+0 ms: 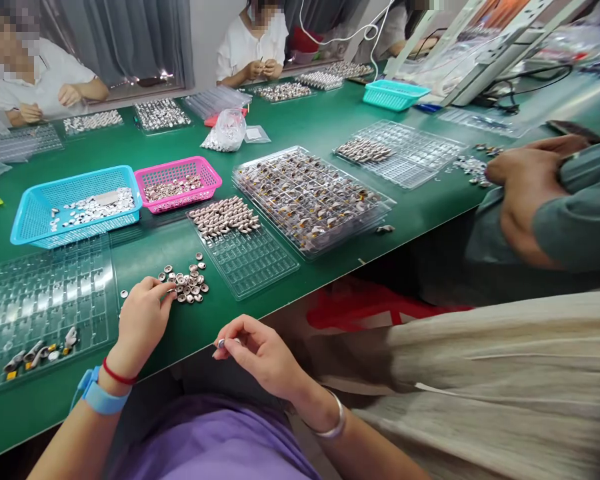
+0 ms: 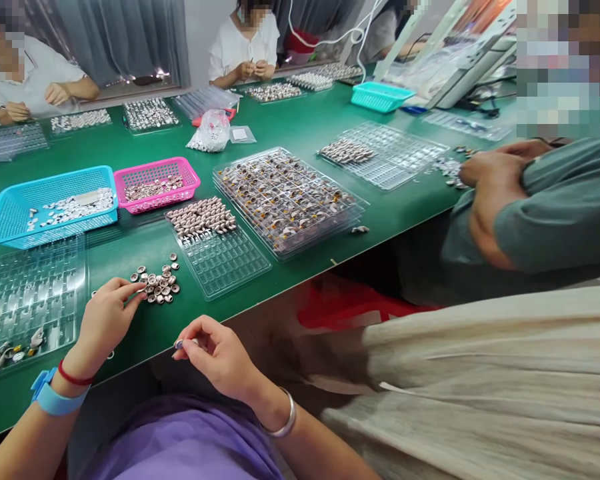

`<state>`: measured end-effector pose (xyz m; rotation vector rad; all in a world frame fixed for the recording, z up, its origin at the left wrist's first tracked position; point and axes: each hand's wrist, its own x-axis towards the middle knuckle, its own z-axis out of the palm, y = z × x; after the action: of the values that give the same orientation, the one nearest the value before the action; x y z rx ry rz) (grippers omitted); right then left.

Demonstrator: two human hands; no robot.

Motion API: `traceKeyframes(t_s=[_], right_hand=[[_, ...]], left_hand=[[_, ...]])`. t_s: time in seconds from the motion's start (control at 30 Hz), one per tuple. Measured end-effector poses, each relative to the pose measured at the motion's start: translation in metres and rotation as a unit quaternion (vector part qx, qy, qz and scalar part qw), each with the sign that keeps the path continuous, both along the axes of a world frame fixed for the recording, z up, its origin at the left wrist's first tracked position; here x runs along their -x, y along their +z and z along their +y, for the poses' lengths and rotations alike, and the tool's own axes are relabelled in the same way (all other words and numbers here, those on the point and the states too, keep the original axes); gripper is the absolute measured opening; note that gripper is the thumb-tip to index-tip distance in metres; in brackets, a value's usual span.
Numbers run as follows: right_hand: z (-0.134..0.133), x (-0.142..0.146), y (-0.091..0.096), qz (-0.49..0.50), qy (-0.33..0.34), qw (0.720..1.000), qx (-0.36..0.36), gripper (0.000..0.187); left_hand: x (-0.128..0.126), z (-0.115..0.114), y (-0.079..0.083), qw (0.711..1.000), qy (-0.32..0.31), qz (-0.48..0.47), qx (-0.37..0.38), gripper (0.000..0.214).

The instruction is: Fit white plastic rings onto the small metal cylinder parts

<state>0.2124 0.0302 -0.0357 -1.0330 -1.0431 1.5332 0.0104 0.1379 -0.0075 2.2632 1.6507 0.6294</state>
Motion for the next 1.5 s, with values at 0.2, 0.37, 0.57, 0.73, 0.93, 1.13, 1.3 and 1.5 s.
traceKeyframes(t_s=[0.2,0.37,0.57,0.73,0.93,1.13,1.3,1.5], right_hand=[[0.001,-0.003,-0.004,-0.038,0.008,0.999,0.016,0.033],[0.004,-0.001,-0.003,-0.064,-0.003,0.998,0.007,0.029],[0.002,0.013,0.022,-0.060,0.014,0.997,-0.052,0.027],[-0.005,0.028,0.039,-0.060,0.064,0.990,-0.115,0.015],[-0.010,0.039,0.044,-0.115,0.097,0.981,-0.125,0.006],[-0.010,0.044,0.045,-0.154,0.099,0.976,-0.119,0.006],[-0.009,0.042,0.044,-0.181,0.103,0.969,-0.133,0.006],[-0.009,0.039,0.043,-0.214,0.094,0.956,-0.176,0.006]], left_hand=[[0.003,0.006,0.004,1.000,0.000,0.002,0.018,0.011],[0.015,-0.001,0.010,0.997,0.030,-0.061,0.020,0.016],[0.019,-0.051,0.016,0.980,-0.005,-0.190,0.063,0.033],[0.020,-0.103,0.016,0.945,-0.005,-0.313,0.094,0.015],[0.023,-0.130,0.011,0.929,0.009,-0.362,0.076,0.018],[0.025,-0.134,0.009,0.957,-0.014,-0.291,0.015,0.014],[0.025,-0.132,0.010,0.967,-0.043,-0.252,-0.010,0.013],[0.025,-0.131,0.009,0.970,-0.050,-0.239,-0.014,0.013]])
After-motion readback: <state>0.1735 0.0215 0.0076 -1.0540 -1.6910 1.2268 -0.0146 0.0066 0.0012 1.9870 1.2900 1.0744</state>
